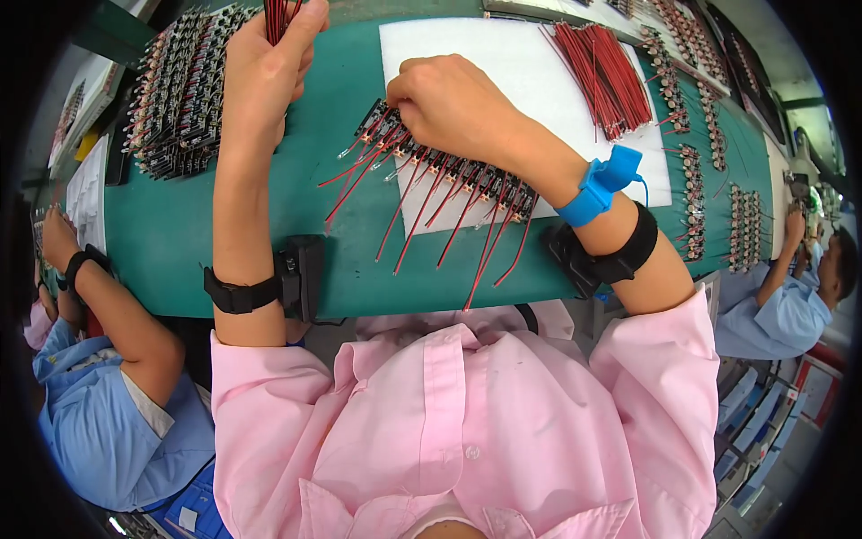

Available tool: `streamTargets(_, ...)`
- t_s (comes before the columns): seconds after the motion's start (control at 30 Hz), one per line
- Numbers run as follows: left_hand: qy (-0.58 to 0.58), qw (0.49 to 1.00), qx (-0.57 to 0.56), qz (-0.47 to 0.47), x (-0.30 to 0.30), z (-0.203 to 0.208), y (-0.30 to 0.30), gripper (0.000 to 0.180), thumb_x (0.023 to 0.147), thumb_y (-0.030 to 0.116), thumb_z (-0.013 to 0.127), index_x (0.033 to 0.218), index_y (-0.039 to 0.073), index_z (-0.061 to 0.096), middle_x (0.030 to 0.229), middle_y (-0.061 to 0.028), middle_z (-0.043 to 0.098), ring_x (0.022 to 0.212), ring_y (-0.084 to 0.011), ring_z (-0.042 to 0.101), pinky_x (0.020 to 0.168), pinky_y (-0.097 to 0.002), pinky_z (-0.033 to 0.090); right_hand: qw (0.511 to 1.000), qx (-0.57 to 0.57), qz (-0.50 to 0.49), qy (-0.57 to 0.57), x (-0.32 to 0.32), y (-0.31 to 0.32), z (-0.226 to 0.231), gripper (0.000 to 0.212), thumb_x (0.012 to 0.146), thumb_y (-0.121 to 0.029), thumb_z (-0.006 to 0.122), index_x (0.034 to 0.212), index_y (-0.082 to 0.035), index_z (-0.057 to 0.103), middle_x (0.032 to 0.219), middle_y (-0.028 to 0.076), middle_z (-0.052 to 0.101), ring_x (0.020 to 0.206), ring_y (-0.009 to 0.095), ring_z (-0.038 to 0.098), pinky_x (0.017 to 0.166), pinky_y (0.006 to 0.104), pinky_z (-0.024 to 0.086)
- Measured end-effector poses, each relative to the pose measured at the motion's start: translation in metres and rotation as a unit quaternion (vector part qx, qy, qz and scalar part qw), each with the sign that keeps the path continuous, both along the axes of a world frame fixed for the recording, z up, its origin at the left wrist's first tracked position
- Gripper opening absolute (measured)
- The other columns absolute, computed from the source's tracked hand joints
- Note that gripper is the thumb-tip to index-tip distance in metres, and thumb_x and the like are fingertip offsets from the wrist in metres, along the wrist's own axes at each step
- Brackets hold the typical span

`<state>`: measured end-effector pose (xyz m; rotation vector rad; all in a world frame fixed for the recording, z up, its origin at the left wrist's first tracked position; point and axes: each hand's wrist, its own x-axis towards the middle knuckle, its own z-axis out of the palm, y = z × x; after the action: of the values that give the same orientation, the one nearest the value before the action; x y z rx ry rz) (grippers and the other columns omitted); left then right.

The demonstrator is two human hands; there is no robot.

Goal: The person picks up a bundle of red wires and inserts them one by one into the connectors on a circuit board strip. After repeating this action, the person places the completed strip onto a stack and picks up another strip to continue.

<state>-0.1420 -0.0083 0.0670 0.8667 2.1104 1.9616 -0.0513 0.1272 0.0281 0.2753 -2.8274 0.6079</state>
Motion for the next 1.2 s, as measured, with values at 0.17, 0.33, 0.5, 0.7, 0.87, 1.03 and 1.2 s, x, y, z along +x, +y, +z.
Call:
streamTargets(0.17, 0.023, 1.0, -0.018, -0.002, -0.011, -0.017, 0.007, 0.027, 0.076, 0.031, 0.055, 0.069, 0.005, 0.052, 0.046, 0.0083, 0.031, 0.038, -0.0008, 0.023, 0.034, -0.0189, 0.015, 0.999, -0.017, -0.015, 0.046, 0.004, 0.008, 0.006, 0.011, 0.071, -0.005, 0.05, 0.076, 0.001, 0.058, 0.067, 0.01, 0.054, 0.059, 0.023, 0.053, 0.057, 0.0307, 0.042)
streamTargets(0.33, 0.024, 0.997, -0.073, -0.001, -0.011, -0.019, 0.007, 0.029, 0.074, 0.026, 0.054, 0.063, -0.001, 0.054, 0.047, 0.0013, 0.038, 0.044, -0.0071, 0.033, 0.041, -0.0271, 0.027, 0.989, -0.091, -0.086, 0.082, 0.051, 0.024, 0.043, 0.012, 0.075, -0.009, 0.05, 0.073, 0.001, 0.055, 0.061, 0.007, 0.052, 0.054, 0.015, 0.052, 0.049, 0.0261, 0.04)
streamTargets(0.5, 0.005, 0.982, -0.181, -0.045, -0.013, -0.017, 0.001, 0.026, 0.074, 0.026, 0.054, 0.067, 0.0, 0.056, 0.048, 0.0018, 0.041, 0.043, -0.0065, 0.034, 0.04, -0.0259, 0.027, 0.877, -0.419, -0.223, -0.075, 0.141, 0.013, 0.034, 0.014, 0.078, -0.013, 0.049, 0.072, 0.0, 0.049, 0.062, 0.006, 0.053, 0.044, 0.008, 0.046, 0.04, 0.0176, 0.035)
streamTargets(0.7, -0.017, 0.952, -0.296, -0.08, 0.008, -0.031, -0.013, 0.022, 0.078, 0.027, 0.052, 0.078, 0.006, 0.058, 0.046, 0.009, 0.03, 0.037, -0.0018, 0.024, 0.033, -0.0196, 0.017, 0.699, -0.648, -0.267, -0.139, 0.179, 0.003, 0.003, 0.026, 0.077, -0.014, 0.048, 0.096, 0.002, 0.041, 0.081, 0.015, 0.058, 0.053, 0.017, 0.057, 0.046, 0.022, 0.046)
streamTargets(0.87, -0.193, 0.943, -0.258, -0.083, 0.029, -0.038, -0.03, 0.026, 0.079, 0.029, 0.052, 0.086, 0.004, 0.055, 0.046, 0.0088, 0.031, 0.034, -0.0011, 0.024, 0.031, -0.0179, 0.016, 0.65, -0.716, -0.205, -0.153, 0.176, 0.002, -0.008, 0.034, 0.077, -0.015, 0.048, 0.103, 0.004, 0.036, 0.092, 0.019, 0.056, 0.06, 0.023, 0.06, 0.051, 0.0261, 0.05)
streamTargets(1.03, -0.228, 0.943, -0.237, -0.056, 0.034, -0.045, -0.029, 0.027, 0.08, 0.03, 0.053, 0.087, 0.005, 0.053, 0.045, 0.0092, 0.03, 0.033, -0.0005, 0.024, 0.029, -0.0169, 0.014, 0.615, -0.748, -0.201, -0.145, 0.173, -0.001, -0.009, 0.037, 0.077, -0.016, 0.048, 0.105, 0.005, 0.035, 0.094, 0.019, 0.054, 0.062, 0.023, 0.06, 0.052, 0.027, 0.05)
streamTargets(1.2, -0.226, 0.945, -0.233, -0.049, 0.035, -0.047, -0.029, 0.024, 0.079, 0.028, 0.054, 0.083, 0.005, 0.052, 0.045, 0.0091, 0.03, 0.033, -0.0005, 0.024, 0.029, -0.0168, 0.014, 0.605, -0.757, -0.209, -0.133, 0.172, -0.005, -0.01, 0.036, 0.077, -0.015, 0.047, 0.105, 0.005, 0.035, 0.094, 0.019, 0.055, 0.061, 0.022, 0.06, 0.052, 0.0258, 0.049)
